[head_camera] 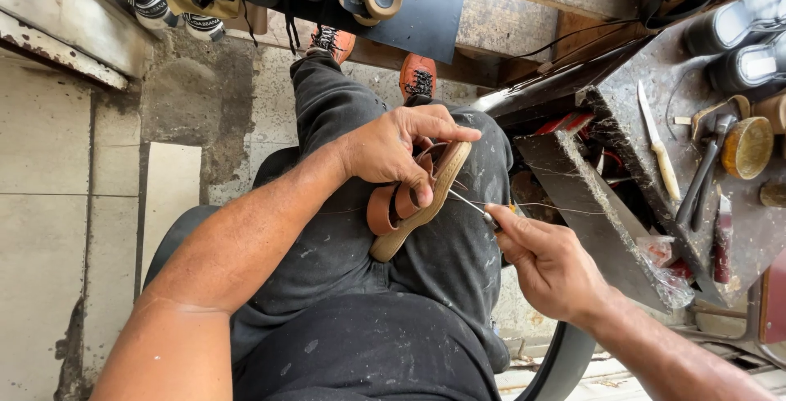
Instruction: Hand-stitching the sole of a brown leather sandal using a stitching awl and thread.
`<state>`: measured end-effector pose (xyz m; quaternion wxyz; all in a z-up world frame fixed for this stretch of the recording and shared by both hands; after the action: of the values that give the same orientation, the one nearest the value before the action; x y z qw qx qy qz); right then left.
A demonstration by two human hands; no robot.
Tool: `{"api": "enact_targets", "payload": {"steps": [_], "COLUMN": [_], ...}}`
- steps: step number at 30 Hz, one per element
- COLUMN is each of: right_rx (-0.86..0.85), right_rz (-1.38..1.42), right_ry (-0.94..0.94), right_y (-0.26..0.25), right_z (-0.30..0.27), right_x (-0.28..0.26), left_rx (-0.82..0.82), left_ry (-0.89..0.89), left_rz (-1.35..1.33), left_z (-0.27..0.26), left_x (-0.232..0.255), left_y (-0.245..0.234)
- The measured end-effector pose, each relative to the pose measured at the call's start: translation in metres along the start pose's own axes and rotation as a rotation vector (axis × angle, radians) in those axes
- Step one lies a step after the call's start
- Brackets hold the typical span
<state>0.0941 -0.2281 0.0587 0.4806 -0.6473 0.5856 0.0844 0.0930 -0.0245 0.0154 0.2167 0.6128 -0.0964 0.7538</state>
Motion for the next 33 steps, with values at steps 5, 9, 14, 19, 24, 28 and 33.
{"api": "enact_targets", "payload": {"steps": [5, 9, 14, 19, 24, 28, 33], "right_rx": [-0.185, -0.082, 0.253, 0.232, -0.186, 0.232, 0.033], "right_rz": [0.338, -0.084, -0.720, -0.353, 0.851, -0.598, -0.210], "right_ry": [-0.075, -0.005, -0.361, -0.402, -0.092, -0.352, -0.200], "right_y": [0.004, 0.000, -0.001, -0.009, 0.025, -0.019, -0.011], "right_z": [-0.001, -0.005, -0.020, -0.004, 0.009, -0.001, 0.015], "right_x": [-0.004, 0.002, -0.027, -0.018, 0.002, -0.059, -0.035], "left_rx": [0.014, 0.059, 0.131, 0.105, 0.074, 0.061, 0.068], "left_ry": [-0.005, 0.040, 0.096, 0.163, 0.171, 0.179, 0.171], "left_rz": [0.105, 0.167, 0.169, -0.017, -0.045, -0.064, -0.093], "left_z": [-0.008, -0.023, -0.029, -0.023, -0.018, -0.019, -0.023], "left_x": [0.032, 0.049, 0.041, 0.010, 0.004, 0.001, 0.004], "left_y": [0.013, 0.027, 0.023, 0.011, 0.009, 0.008, 0.005]}}
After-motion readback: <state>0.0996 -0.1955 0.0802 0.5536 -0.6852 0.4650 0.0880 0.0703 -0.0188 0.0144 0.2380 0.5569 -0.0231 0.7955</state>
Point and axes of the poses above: each hand's wrist, its own z-axis towards the middle knuckle, its own y-axis out of the palm, x = y × z, the point moved 10 cm from there along z, towards the middle knuckle, and after that the axes turned 9 degrees about -x, right-handed, at the moved point
